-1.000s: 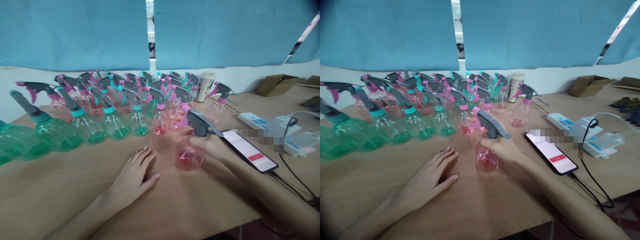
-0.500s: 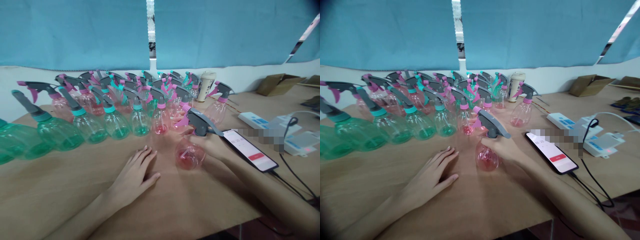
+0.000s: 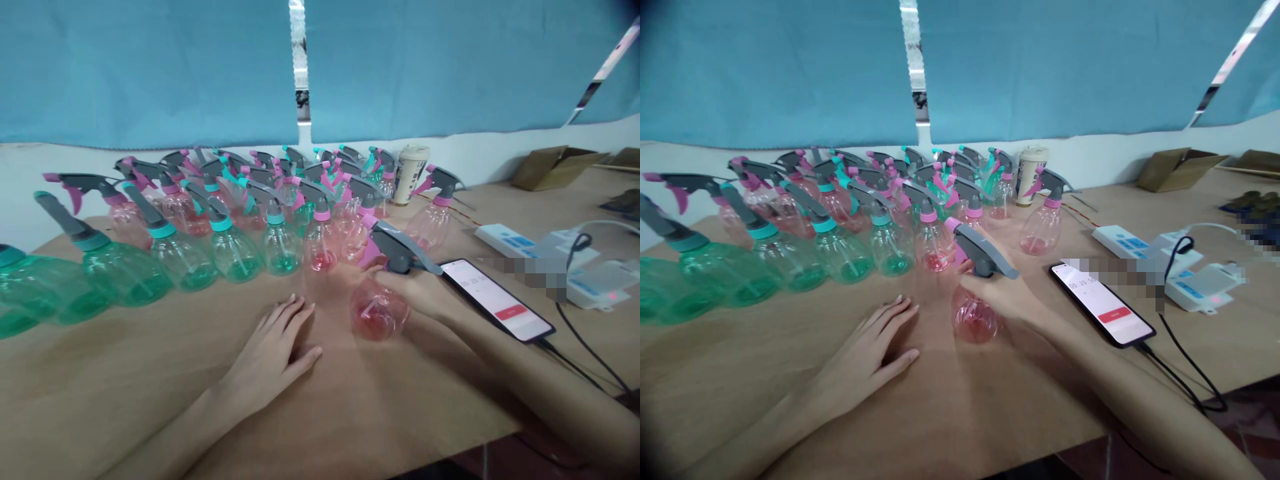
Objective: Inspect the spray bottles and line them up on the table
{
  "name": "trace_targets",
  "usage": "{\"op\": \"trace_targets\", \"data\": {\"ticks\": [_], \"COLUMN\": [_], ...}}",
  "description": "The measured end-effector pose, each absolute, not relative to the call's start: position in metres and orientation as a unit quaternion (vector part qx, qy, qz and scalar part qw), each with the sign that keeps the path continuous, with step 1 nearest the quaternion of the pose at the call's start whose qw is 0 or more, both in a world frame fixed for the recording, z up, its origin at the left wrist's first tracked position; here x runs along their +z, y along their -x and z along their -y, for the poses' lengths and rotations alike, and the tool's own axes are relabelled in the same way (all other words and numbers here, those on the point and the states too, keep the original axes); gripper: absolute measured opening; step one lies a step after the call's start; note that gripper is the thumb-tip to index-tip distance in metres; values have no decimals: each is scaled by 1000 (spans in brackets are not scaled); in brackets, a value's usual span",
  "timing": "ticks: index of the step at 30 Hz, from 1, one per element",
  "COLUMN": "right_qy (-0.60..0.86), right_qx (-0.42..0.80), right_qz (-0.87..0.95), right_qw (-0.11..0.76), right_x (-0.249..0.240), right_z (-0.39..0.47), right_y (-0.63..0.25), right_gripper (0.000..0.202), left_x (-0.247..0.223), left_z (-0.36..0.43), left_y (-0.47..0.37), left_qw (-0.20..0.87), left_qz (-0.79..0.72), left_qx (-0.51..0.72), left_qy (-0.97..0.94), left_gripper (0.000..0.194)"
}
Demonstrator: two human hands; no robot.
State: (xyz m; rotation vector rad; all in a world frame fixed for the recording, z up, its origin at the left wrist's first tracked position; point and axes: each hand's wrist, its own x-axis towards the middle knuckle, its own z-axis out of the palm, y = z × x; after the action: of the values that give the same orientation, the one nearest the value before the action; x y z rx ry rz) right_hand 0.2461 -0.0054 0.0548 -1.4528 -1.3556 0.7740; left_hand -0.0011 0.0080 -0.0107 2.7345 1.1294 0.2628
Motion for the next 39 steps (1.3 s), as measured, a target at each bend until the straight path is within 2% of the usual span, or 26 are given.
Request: {"op": "trace_targets", "data": {"ticks": [3,11,21,39], "right_qy": [603,601,632,598], "right_qx": [296,322,278,287], "right_qz": [564,548,539,575], "right_qw": [480,484,483,479], "right_x": [53,52,52,49], "right_z": [5,3,5,3], "right_y": [-247,-248,-249,-259], "right_gripper": [4,11,11,9], "left_x": [-9,-7,-5,-4], "left_z": [-7,-8,-9,-8], "left_y": [1,0,-1,-13], "left_qw": [94,101,93,90], "left_qz": [-379,-382,-376,-385], "left_qx": [92,85,90,102], "left_qy": [-916,-915,-918,-913], "left_gripper": [56,57,57,55]}}
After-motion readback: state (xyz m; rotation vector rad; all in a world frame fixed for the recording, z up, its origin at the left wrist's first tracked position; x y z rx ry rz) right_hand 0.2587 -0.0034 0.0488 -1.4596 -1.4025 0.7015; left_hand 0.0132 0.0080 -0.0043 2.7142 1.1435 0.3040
